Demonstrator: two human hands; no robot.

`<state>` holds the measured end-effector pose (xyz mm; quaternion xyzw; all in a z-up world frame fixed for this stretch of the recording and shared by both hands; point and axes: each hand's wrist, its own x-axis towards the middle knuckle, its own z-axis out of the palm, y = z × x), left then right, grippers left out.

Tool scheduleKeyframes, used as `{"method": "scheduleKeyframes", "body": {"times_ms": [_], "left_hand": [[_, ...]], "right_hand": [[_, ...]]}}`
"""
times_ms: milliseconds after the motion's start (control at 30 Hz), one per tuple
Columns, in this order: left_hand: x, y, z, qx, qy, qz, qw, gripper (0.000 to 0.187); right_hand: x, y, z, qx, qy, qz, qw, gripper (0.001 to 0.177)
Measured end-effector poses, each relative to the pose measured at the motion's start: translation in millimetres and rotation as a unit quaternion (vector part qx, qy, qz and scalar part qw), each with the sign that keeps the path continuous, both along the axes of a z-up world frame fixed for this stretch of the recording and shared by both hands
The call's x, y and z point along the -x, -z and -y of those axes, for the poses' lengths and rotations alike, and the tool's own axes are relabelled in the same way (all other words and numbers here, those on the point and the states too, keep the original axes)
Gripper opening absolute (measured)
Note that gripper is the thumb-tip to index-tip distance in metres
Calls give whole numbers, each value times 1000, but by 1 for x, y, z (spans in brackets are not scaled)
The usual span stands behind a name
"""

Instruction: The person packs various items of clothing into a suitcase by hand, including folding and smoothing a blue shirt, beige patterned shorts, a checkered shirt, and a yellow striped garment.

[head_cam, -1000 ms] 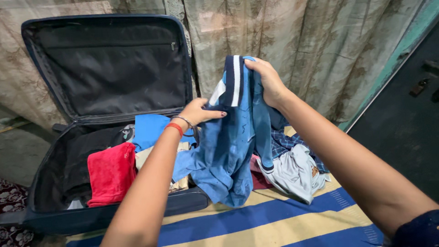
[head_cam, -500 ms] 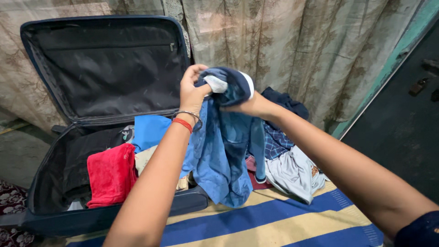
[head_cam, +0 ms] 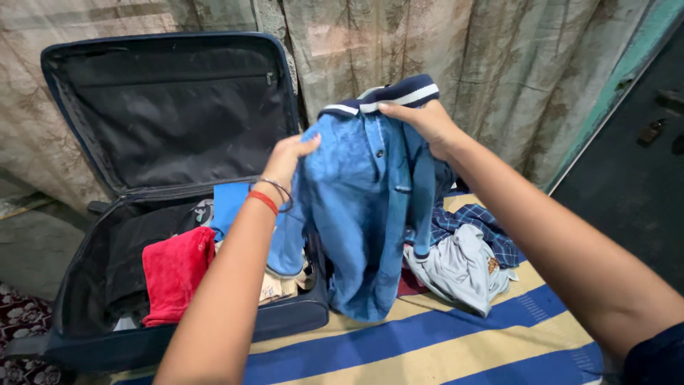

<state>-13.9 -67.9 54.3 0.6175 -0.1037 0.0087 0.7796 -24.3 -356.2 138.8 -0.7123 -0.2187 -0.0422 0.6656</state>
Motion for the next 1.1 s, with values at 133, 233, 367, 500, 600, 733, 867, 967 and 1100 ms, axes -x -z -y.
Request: {"method": "scheduleKeyframes", "body": {"times_ms": [133, 233, 367, 500, 600, 733, 867, 967, 1100], "left_hand": [[-20, -20, -9, 27, -102, 97, 990, 13], [-25, -27, -9, -17, -182, 193, 964, 7], [-34, -31, -7, -135, -264, 296, 908, 7], [-57, -20, -3, -154, -201, 245, 936, 17], [-59, -20, 7, -203, -120, 166, 957, 24], [-28, -46, 36, -249, 25, -72, 966, 42], [-6, -64, 69, -335, -5, -228, 914, 60], [-17, -49, 80, -302, 68, -294, 904, 60], [-47, -10, 69, -378, 87, -131, 912, 47]], "right_hand": [[5, -15, 24, 130, -61, -10, 990, 37], [-8, -23, 46, 190, -109, -13, 976, 39], [-26, -26, 76, 190, -62, -31, 979, 34], [-44, -20, 104, 124, -109, -48, 985, 31], [-64, -13, 118, 91, -139, -52, 985, 29], [-86, 0, 127, 72, -112, -26, 991, 26], [-90, 13, 125, 30, -122, -28, 992, 30], [-92, 15, 122, -9, -175, -28, 984, 33], [-93, 14, 128, -16, -186, -71, 980, 33]]}}
